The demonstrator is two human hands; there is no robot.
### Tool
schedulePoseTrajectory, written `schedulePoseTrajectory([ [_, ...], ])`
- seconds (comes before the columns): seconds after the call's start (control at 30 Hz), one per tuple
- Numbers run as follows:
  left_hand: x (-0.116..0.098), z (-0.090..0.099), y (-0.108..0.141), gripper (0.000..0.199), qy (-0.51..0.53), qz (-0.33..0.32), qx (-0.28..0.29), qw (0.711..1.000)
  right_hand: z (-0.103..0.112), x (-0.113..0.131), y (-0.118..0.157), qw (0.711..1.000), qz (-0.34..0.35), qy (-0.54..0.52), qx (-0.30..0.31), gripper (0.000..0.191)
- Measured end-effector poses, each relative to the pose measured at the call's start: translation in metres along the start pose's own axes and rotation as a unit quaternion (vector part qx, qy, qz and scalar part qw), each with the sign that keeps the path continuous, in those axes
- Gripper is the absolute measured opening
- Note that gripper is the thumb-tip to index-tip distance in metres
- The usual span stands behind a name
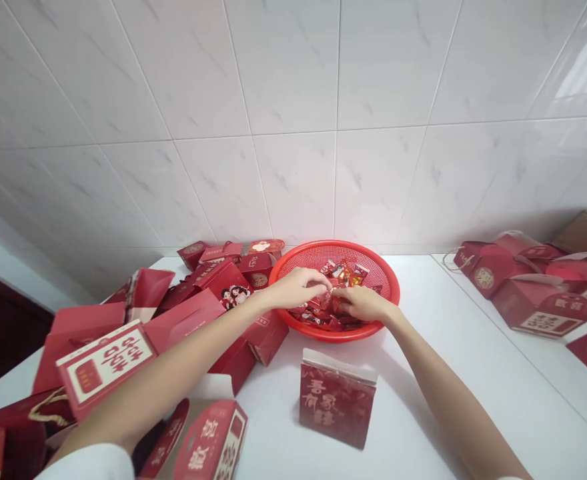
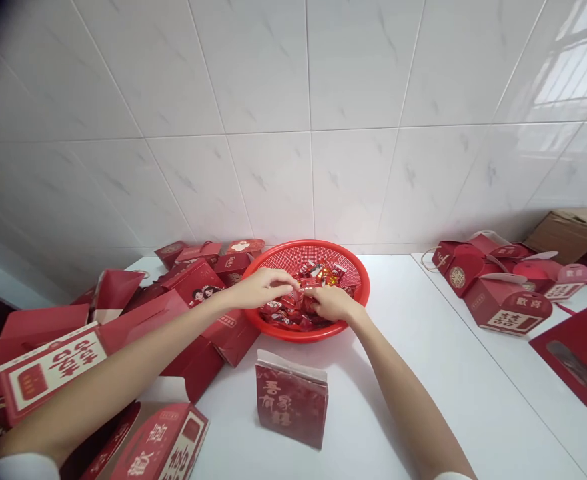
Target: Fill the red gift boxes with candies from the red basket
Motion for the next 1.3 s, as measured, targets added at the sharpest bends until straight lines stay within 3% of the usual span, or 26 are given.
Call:
schedulePoseTrajectory([
  [0.13, 0.027, -0.042, -0.01, 0.021, -0.137, 0.025, 0.194, 0.971, 0.007, -0.013, 0.0, 0.996, -0.06, -0.035, -0.064, 0.037],
  [0.23, 0.042, -0.062, -0.009, 0.02, -0.187, 0.032, 0.258, 0.947, 0.015, -0.021, -0.002, 0.984, -0.098, -0.09, -0.12, 0.029],
  [0.37, 0.053, -0.071, -0.014, 0.058, -0.212, 0.044, 0.232, 0.948, 0.027, -0.033, -0.004, 0.947, -0.132, -0.203, -0.212, 0.019],
  [0.5, 0.063, -0.076, -0.018, 0.083, -0.23, 0.057, 0.234, 0.943, 0.035, -0.049, 0.0, 0.884, -0.175, -0.319, -0.293, 0.025],
  [0.67, 0.059, -0.086, -0.022, 0.065, -0.2, 0.005, 0.23, 0.952, 0.034, -0.053, 0.009, 0.808, -0.216, -0.46, -0.297, 0.03],
  [0.77, 0.056, -0.091, -0.022, 0.055, -0.17, -0.017, 0.228, 0.959, 0.03, -0.049, 0.01, 0.78, -0.224, -0.524, -0.259, 0.028],
  [0.97, 0.055, -0.085, -0.02, 0.025, -0.09, 0.003, 0.209, 0.974, 0.03, -0.047, 0.01, 0.738, -0.224, -0.584, -0.255, 0.02],
  [1.17, 0.055, -0.071, -0.025, 0.015, 0.071, 0.073, 0.135, 0.985, 0.029, -0.05, 0.01, 0.713, -0.229, -0.61, -0.257, 0.015],
  [1.3, 0.064, -0.064, -0.03, 0.027, 0.261, 0.169, 0.065, 0.948, 0.03, -0.051, 0.011, 0.701, -0.232, -0.62, -0.264, 0.014],
])
Point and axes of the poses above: each hand's wrist, its own y-axis away from the middle knuckle, its own z-axis out of the back of the hand, x = y × z, the point moved 8 cm from there along -y, towards the middle knuckle, and after that the axes turned 11 degrees about -x, right-handed, at the moved point
